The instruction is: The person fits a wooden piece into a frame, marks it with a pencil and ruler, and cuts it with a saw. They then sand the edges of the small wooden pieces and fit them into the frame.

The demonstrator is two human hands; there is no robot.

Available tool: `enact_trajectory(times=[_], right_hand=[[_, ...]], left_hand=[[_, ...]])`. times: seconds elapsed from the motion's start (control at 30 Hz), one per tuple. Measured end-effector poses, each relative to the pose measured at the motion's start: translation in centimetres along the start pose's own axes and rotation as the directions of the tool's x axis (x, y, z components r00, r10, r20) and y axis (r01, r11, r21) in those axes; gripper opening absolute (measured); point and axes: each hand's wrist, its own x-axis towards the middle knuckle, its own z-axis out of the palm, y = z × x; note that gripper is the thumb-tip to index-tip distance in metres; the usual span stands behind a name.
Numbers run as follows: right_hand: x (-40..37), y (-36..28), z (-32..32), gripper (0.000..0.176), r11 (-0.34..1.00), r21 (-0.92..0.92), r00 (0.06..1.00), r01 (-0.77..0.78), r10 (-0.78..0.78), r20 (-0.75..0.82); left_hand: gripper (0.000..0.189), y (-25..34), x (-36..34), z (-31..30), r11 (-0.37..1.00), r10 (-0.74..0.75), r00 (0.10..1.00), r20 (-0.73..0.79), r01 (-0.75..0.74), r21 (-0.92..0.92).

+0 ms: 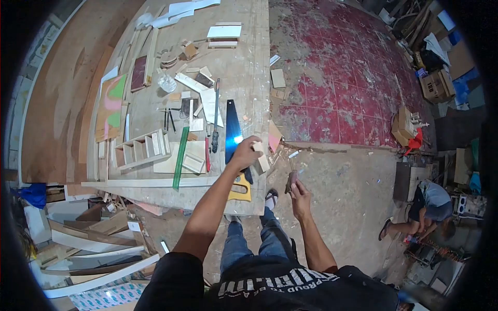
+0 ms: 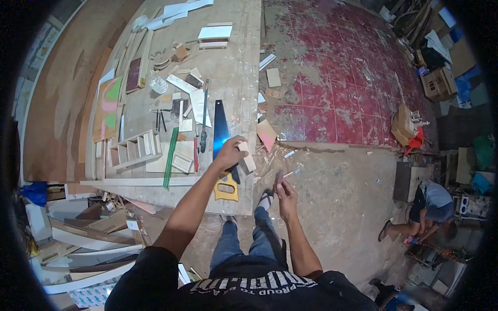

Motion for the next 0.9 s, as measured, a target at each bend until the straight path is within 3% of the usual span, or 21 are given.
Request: enact_trajectory(times=[0.03,0.07,0.1,0.13,0.17,0.2,0.27,0.3,0.33,0.43,0.5,0.6,0.67,0.77,0.8,0.83,0.87,0.9], right_hand=[[-0.8,-2.0,1.4,0.046,0.998,0.012,0.998,0.059,-0.059,0.023],[-1.2,-4.0,2.5,0.044,0.98,-0.074,0.981,0.185,-0.18,0.072],[-1.5,-6.0,3.7,0.044,0.978,-0.072,0.977,0.197,-0.19,0.093],[-1.8,-8.2,5.1,0.044,0.774,-0.336,0.843,0.537,-0.48,0.242],[-2.5,-10.0,6.4,0.044,0.391,-0.49,0.61,0.779,-0.653,0.449],[-3.6,-11.7,7.8,0.044,0.382,-0.473,0.592,0.794,-0.661,0.462],[-5.7,-14.1,9.9,0.042,0.172,-0.546,0.512,0.82,-0.648,0.564],[-6.2,-14.5,10.6,0.042,0.158,-0.528,0.489,0.835,-0.652,0.579],[-6.6,-14.9,11.2,0.041,0.141,-0.509,0.46,0.849,-0.671,0.582],[-7.0,-17.3,14.3,0.038,0.046,-0.437,0.323,0.898,-0.744,0.585],[-7.7,-19.4,16.3,0.037,0.08,-0.425,0.34,0.902,-0.738,0.583],[-10.1,-18.9,15.9,0.039,-0.001,-0.41,0.289,0.912,-0.708,0.645],[-11.4,-17.4,14.1,0.041,-0.035,-0.402,0.281,0.915,-0.662,0.695],[-10.8,-15.0,11.6,0.04,0.226,-0.357,0.417,0.906,-0.617,0.667],[-10.9,-15.3,12.3,0.04,0.219,-0.363,0.417,0.906,-0.617,0.668],[-11.0,-15.9,13.1,0.041,0.546,-0.291,0.593,0.785,-0.528,0.609],[-11.1,-16.5,14.1,0.042,0.805,-0.182,0.731,0.565,-0.386,0.562],[-11.4,-17.1,15.3,0.042,0.802,-0.189,0.738,0.567,-0.392,0.55]], left_hand=[[0.049,1.5,-0.7,-0.9,0.926,-0.167,0.985,0.029,0.167,-0.337],[0.049,2.6,-2.1,-1.5,0.905,-0.174,0.985,-0.001,0.16,-0.395],[0.049,3.3,-3.2,-2.0,0.908,-0.167,0.986,-0.023,0.145,-0.394],[0.048,4.0,-4.3,-2.6,0.895,-0.232,0.972,-0.043,0.196,-0.401],[0.047,4.7,-5.4,-3.0,0.878,-0.295,0.953,-0.062,0.246,-0.41],[0.039,8.5,-7.5,-3.6,0.838,-0.319,0.942,-0.103,0.23,-0.495],[0.036,10.6,-9.6,-4.2,0.789,-0.306,0.944,-0.123,0.179,-0.587],[0.034,11.5,-10.5,-4.6,0.729,-0.299,0.946,-0.125,0.142,-0.67],[0.033,12.4,-11.3,-4.6,0.802,-0.253,0.946,-0.202,0.088,-0.591],[0.034,15.0,-13.8,-4.9,0.837,-0.121,0.965,-0.231,-0.026,-0.547],[0.034,16.2,-15.1,-4.9,0.846,-0.146,0.94,-0.31,-0.044,-0.532],[0.029,15.7,-15.7,-6.6,0.719,-0.18,0.88,-0.439,-0.187,-0.67],[0.028,15.7,-16.4,-8.9,0.771,-0.166,0.846,-0.507,-0.209,-0.602],[0.025,15.2,-17.0,-12.4,0.845,-0.158,0.794,-0.587,-0.2,-0.497],[0.025,14.4,-16.8,-13.3,0.897,-0.084,0.791,-0.606,-0.204,-0.392],[0.025,14.7,-17.1,-13.9,0.937,-0.014,0.792,-0.61,-0.203,-0.286],[0.022,15.1,-17.4,-14.2,0.919,-0.026,0.812,-0.584,-0.21,-0.334],[0.022,15.6,-17.7,-14.7,0.916,-0.021,0.82,-0.571,-0.213,-0.339]])
